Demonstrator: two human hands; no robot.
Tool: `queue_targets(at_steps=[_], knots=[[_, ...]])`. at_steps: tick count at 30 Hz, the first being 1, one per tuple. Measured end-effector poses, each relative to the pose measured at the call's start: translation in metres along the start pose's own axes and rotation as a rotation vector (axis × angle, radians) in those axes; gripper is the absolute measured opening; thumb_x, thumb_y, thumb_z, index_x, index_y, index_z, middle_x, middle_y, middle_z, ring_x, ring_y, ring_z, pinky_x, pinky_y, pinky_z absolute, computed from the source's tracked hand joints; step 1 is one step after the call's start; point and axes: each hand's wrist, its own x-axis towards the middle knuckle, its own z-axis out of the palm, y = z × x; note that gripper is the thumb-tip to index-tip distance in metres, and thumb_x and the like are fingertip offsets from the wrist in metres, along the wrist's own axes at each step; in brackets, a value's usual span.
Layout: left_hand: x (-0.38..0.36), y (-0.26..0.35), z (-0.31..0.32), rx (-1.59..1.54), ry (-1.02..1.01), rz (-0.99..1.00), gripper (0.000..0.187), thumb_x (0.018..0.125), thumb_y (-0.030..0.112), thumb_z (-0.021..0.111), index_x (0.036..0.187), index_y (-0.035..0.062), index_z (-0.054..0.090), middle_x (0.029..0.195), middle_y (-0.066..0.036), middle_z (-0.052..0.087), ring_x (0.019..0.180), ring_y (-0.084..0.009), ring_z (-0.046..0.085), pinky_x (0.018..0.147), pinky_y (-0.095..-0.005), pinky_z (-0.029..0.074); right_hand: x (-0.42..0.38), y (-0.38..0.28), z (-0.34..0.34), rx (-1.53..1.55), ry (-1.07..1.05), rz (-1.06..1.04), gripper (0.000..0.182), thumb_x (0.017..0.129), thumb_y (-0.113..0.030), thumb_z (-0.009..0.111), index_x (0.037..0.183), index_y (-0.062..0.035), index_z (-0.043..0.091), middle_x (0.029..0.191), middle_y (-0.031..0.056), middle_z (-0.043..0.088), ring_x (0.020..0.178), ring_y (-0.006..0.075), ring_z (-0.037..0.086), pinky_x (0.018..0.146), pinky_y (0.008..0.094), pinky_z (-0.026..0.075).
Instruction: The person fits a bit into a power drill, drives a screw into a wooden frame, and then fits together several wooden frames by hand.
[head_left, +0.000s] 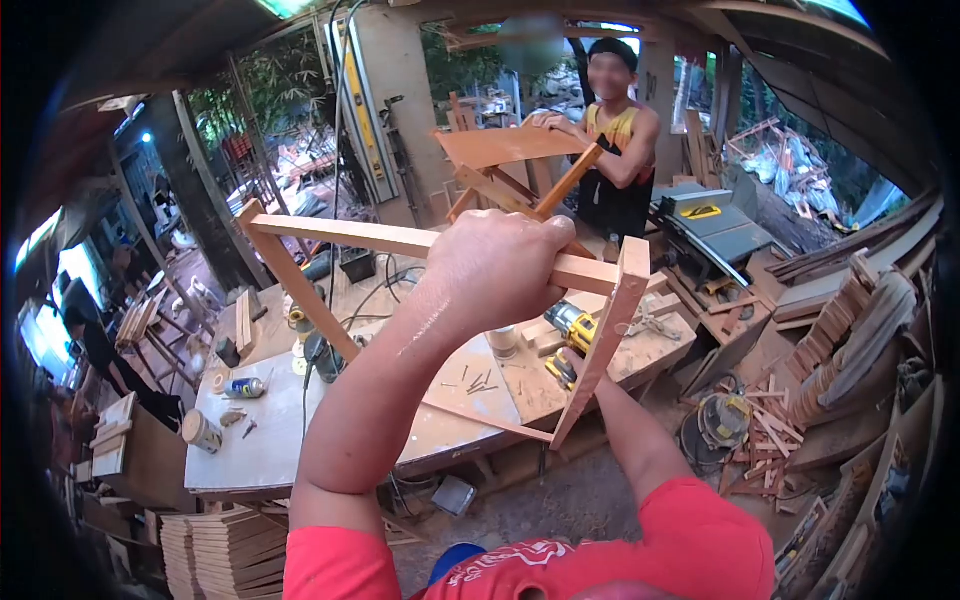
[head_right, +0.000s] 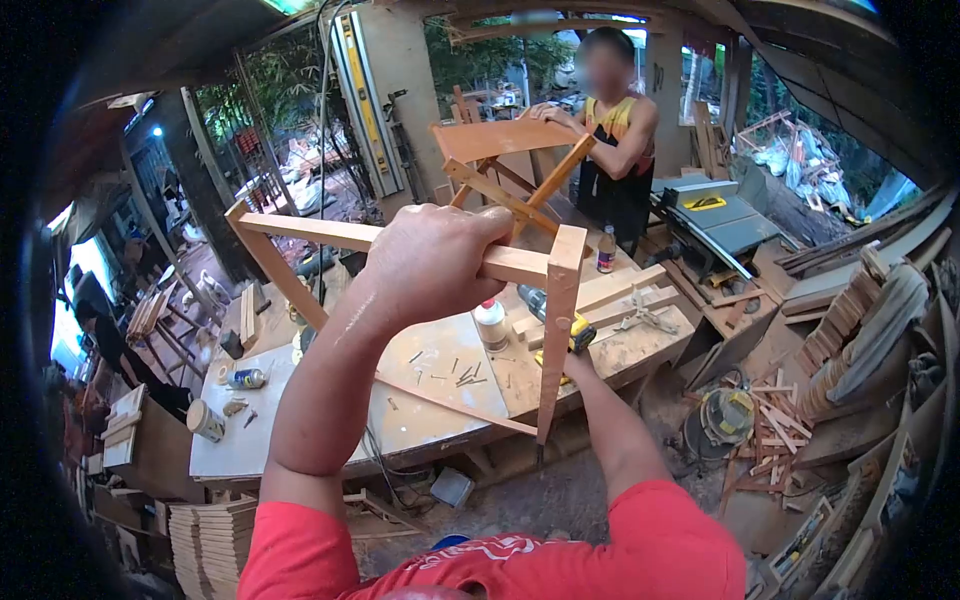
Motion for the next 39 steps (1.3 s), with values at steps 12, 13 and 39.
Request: queue_targets(at_steps=[12,13,39], knots=[[-0.011,-0.025,0.0,-0.136,0.076,0.358,0.025,0.075,0.024,0.06,0.093,0.008,0.057,0.087,-0.013,0.065,0.085,-0.031,0.063,0.075,-0.0428,0.049,-0.115,-0.088,-0.045,-0.496,0.409,-0.189,0.035,0.087,-0.024,0.055,0.111,0.0009,0.056,0.097,0.0102,0.064,0.085,0.0202,0.061,0.076,0.0308,0.048],[-0.01,-0.028,0.004,-0.168,0.113,0.396,0.023,0.076,0.023,0.057,0.093,0.0072,0.058,0.087,-0.015,0.065,0.086,-0.0322,0.063,0.076,-0.0431,0.049,-0.13,-0.104,-0.047,-0.324,0.508,-0.158,0.03,0.089,-0.023,0.052,0.107,0.0001,0.056,0.095,0.0085,0.063,0.083,0.0181,0.06,0.075,0.0296,0.047],[0.004,-0.04,0.008,-0.146,0.04,0.421,0.032,0.074,0.021,0.058,0.101,0.0048,0.064,0.092,-0.015,0.068,0.087,-0.0284,0.066,0.078,-0.039,0.052,-0.299,-0.419,0.117,-0.849,0.921,-1.039,0.051,0.093,-0.014,0.037,0.142,-0.0078,0.023,0.119,0.0288,0.052,0.104,0.0453,0.054,0.083,0.0501,0.045]])
